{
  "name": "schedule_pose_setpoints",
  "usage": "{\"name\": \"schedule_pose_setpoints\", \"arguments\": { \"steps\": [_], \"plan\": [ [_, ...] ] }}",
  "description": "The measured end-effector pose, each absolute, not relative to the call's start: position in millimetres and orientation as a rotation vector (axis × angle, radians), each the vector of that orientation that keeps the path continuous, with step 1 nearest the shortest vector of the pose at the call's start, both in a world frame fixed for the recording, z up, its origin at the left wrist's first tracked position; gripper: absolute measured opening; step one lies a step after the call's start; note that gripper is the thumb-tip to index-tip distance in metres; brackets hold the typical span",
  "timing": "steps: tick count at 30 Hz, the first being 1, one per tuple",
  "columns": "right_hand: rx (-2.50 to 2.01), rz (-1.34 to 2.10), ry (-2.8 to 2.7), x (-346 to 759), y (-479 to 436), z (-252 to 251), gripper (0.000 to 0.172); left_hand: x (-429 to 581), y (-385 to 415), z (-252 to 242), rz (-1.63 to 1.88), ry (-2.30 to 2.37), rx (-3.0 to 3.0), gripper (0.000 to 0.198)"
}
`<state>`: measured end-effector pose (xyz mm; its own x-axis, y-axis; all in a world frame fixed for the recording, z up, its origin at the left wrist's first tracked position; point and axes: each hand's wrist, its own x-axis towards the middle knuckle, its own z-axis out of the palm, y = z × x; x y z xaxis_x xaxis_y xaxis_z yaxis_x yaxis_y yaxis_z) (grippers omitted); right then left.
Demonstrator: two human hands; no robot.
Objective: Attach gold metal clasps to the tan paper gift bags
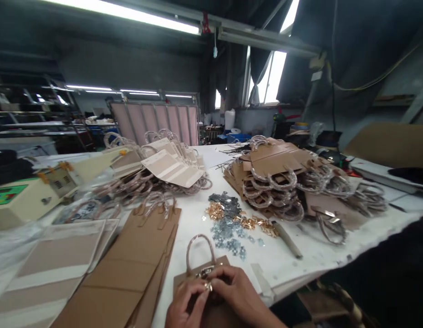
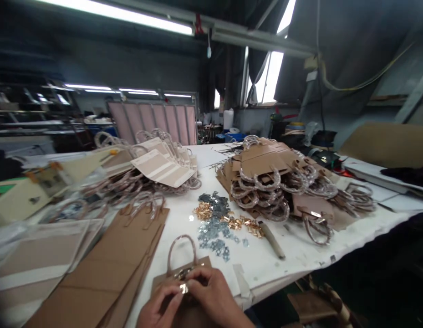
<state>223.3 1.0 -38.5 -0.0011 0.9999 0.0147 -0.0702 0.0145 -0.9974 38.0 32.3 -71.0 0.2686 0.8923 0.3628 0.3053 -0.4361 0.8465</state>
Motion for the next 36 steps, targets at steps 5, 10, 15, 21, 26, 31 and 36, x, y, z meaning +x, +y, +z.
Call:
{"name": "schedule_pose_setpoints", "arguments": {
  "steps": [5, 10, 15, 21, 26, 31, 36],
  "plan": [
    [-1.214, 1.244, -1.416, 232, -2, -34, 0.022, 43, 14, -59, 1.131, 1.077, 1.830, 0.011],
    [-1.270, 1.016, -1.586, 235, -8, -56, 0.024, 46, 5, -56, 1.193, 1.081, 1.786, 0.014],
    [-1.270, 0.768, -1.673, 232, -15, -74, 0.022, 48, 4, -57, 1.219, 1.075, 1.728, 0.020],
    [-1.336, 0.720, -1.716, 226, -13, -66, 0.022, 50, 7, -62, 1.281, 1.033, 1.757, 0.014],
    [-1.382, 0.760, -1.636, 222, -11, -64, 0.023, 52, 9, -63, 1.283, 1.032, 1.793, 0.011],
    [-1.343, 0.895, -1.521, 227, -12, -62, 0.028, 53, 6, -61, 1.131, 1.209, 1.540, 0.014],
    [-1.308, 0.991, -1.525, 235, -12, -58, 0.029, 51, 7, -59, 1.073, 1.183, 1.483, 0.038]
  ]
}}
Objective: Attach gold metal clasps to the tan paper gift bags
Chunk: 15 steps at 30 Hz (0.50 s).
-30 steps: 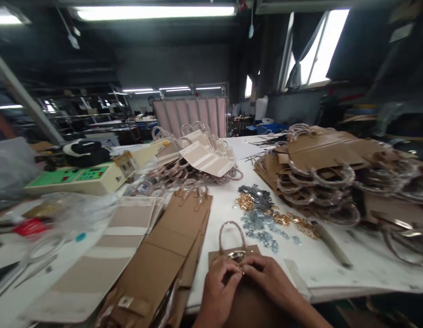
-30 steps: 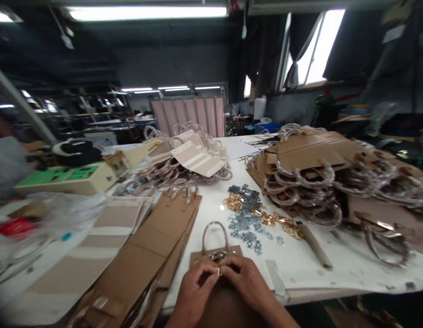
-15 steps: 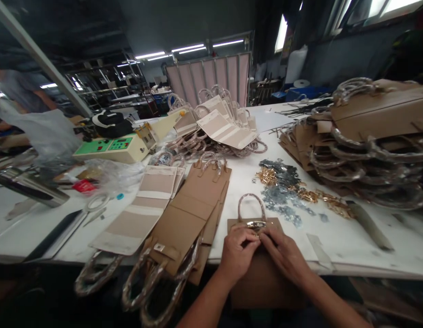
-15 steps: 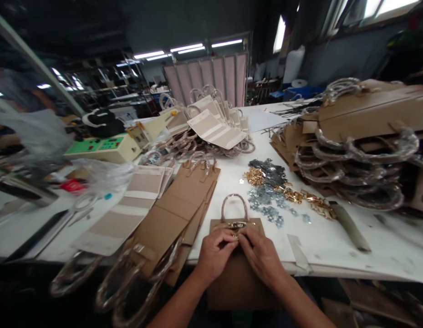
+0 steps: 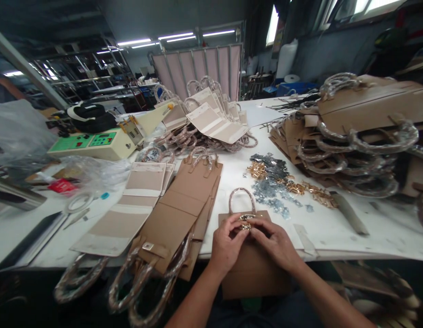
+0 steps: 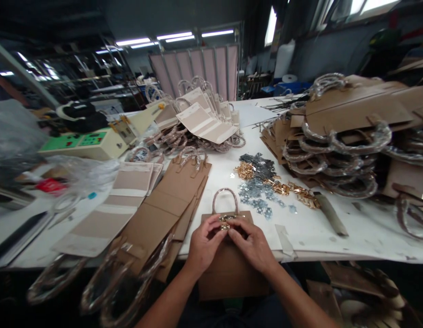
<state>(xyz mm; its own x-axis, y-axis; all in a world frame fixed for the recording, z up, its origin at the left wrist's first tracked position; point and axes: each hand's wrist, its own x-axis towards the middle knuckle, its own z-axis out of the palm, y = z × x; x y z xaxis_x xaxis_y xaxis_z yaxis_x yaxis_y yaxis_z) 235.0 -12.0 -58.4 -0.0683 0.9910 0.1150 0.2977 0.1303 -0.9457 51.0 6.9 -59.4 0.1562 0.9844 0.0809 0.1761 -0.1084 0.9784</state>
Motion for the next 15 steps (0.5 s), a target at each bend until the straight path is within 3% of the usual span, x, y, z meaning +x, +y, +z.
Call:
{"name": "schedule_pose_setpoints", "arguments": {
  "steps": [5, 15],
  "plan": [
    [-1.277, 1.027, -1.376, 234, -12, -62, 0.026, 50, 9, -55, 1.087, 1.173, 1.639, 0.025],
    [-1.066, 0.859, -1.402, 221, -5, -53, 0.009, 41, 23, -67, 1.034, 1.284, 1.746, 0.029]
  ]
}}
